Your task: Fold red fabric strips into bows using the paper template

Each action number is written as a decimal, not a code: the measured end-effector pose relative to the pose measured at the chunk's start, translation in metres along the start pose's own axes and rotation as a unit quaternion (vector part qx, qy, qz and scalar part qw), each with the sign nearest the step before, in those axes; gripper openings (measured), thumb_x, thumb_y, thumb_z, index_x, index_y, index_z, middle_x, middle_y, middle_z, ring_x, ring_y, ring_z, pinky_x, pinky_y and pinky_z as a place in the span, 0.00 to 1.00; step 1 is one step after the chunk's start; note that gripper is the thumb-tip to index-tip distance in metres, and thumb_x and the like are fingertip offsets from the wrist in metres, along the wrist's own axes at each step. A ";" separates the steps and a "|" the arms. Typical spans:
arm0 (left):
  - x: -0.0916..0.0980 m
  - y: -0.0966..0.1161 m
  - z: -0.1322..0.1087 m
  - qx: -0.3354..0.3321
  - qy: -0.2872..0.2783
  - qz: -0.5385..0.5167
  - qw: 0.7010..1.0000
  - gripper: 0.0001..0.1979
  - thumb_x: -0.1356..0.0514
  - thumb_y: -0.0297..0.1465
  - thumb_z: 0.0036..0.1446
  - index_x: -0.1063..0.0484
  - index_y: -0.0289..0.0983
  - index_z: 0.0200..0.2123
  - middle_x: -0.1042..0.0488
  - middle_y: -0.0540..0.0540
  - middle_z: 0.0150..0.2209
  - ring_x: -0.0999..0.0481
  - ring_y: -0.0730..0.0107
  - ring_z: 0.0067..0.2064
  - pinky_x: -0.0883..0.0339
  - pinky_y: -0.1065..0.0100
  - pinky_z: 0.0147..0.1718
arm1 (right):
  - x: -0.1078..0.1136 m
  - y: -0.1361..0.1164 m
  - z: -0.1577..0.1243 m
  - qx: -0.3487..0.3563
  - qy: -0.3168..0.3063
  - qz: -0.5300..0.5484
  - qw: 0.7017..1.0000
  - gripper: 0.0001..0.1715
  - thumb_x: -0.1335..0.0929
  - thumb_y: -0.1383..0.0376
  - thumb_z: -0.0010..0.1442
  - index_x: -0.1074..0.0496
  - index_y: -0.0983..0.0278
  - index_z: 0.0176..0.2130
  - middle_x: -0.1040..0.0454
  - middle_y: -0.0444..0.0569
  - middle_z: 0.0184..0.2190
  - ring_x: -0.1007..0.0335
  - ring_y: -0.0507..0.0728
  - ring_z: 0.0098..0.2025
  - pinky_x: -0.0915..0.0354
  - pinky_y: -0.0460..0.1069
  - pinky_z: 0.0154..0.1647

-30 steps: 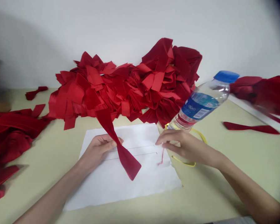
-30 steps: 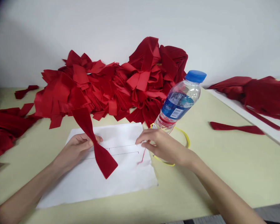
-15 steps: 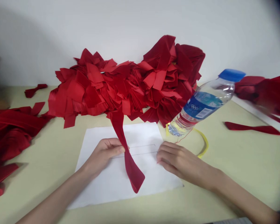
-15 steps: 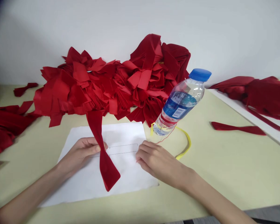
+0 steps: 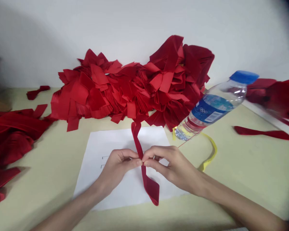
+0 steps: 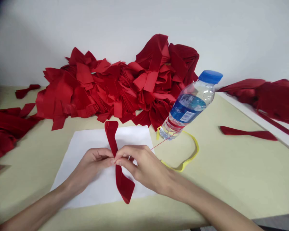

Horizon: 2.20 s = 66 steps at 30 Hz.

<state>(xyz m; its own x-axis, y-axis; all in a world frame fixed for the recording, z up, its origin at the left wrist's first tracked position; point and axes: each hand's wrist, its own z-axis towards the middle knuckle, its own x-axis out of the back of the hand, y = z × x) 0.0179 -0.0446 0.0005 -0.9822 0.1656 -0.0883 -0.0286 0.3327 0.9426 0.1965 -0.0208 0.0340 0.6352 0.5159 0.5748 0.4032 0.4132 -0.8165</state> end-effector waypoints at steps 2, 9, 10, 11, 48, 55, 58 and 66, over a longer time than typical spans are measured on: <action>0.000 0.001 0.000 0.002 0.001 0.009 1.000 0.04 0.37 0.29 0.47 0.24 0.35 0.23 0.28 0.51 0.22 0.34 0.74 0.27 0.41 0.73 0.29 | -0.003 0.001 0.000 -0.030 -0.005 0.022 0.999 0.02 0.37 0.66 0.62 0.35 0.62 0.36 0.29 0.40 0.29 0.35 0.47 0.29 0.39 0.44 0.32; 0.001 0.001 -0.003 -0.030 0.016 0.047 0.998 0.05 0.37 0.28 0.48 0.25 0.36 0.22 0.26 0.52 0.22 0.32 0.74 0.27 0.40 0.73 0.29 | -0.005 0.003 0.000 -0.093 -0.006 0.071 0.993 0.11 0.36 0.65 0.60 0.48 0.60 0.34 0.33 0.34 0.22 0.39 0.47 0.25 0.42 0.43 0.28; 0.001 0.000 -0.004 -0.039 0.017 0.055 0.998 0.05 0.37 0.28 0.48 0.25 0.36 0.22 0.26 0.52 0.23 0.31 0.73 0.27 0.39 0.73 0.30 | -0.005 0.003 0.000 -0.096 -0.010 0.072 0.993 0.11 0.36 0.65 0.60 0.48 0.60 0.34 0.33 0.34 0.23 0.38 0.47 0.25 0.41 0.43 0.29; 0.001 0.000 -0.004 -0.047 0.017 0.064 0.997 0.04 0.37 0.28 0.48 0.25 0.36 0.22 0.25 0.51 0.24 0.31 0.73 0.28 0.38 0.73 0.30 | -0.005 0.002 0.001 -0.098 -0.014 0.072 0.992 0.11 0.36 0.65 0.60 0.47 0.60 0.34 0.32 0.34 0.23 0.38 0.47 0.25 0.41 0.44 0.29; 0.008 0.007 -0.011 -0.070 -0.041 0.143 0.986 0.03 0.38 0.28 0.49 0.27 0.36 0.24 0.28 0.50 0.27 0.32 0.70 0.30 0.39 0.68 0.33 | -0.005 0.001 0.002 -0.099 -0.063 0.113 0.987 0.09 0.36 0.68 0.57 0.45 0.62 0.34 0.30 0.39 0.26 0.35 0.49 0.28 0.39 0.45 0.31; 0.015 0.005 -0.006 0.000 -0.107 0.010 0.994 0.05 0.39 0.31 0.52 0.26 0.35 0.27 0.27 0.48 0.27 0.29 0.66 0.35 0.38 0.65 0.39 | 0.013 0.001 0.002 -0.095 -0.084 0.168 0.978 0.04 0.36 0.67 0.59 0.34 0.64 0.37 0.31 0.42 0.27 0.37 0.47 0.28 0.40 0.43 0.29; 0.018 0.002 -0.003 0.017 -0.128 -0.046 0.991 0.04 0.38 0.30 0.52 0.24 0.36 0.30 0.25 0.48 0.30 0.29 0.65 0.37 0.39 0.64 0.42 | 0.022 -0.003 -0.001 -0.062 -0.083 0.100 0.990 0.07 0.36 0.66 0.61 0.28 0.64 0.37 0.29 0.43 0.29 0.37 0.47 0.30 0.41 0.43 0.30; 0.017 0.000 -0.002 0.023 -0.208 -0.146 0.967 0.05 0.38 0.32 0.54 0.22 0.37 0.31 0.25 0.48 0.30 0.30 0.68 0.37 0.41 0.67 0.44 | 0.025 -0.012 -0.003 -0.058 -0.074 0.104 0.990 0.08 0.35 0.66 0.58 0.26 0.66 0.33 0.29 0.43 0.27 0.41 0.46 0.25 0.44 0.42 0.24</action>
<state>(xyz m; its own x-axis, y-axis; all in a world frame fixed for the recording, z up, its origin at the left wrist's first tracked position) 0.0010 -0.0438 0.0000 -0.7742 0.4142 -0.4786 -0.2753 0.4605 0.8439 0.2094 -0.0156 0.0582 0.6124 0.6883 0.3888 0.3526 0.2024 -0.9136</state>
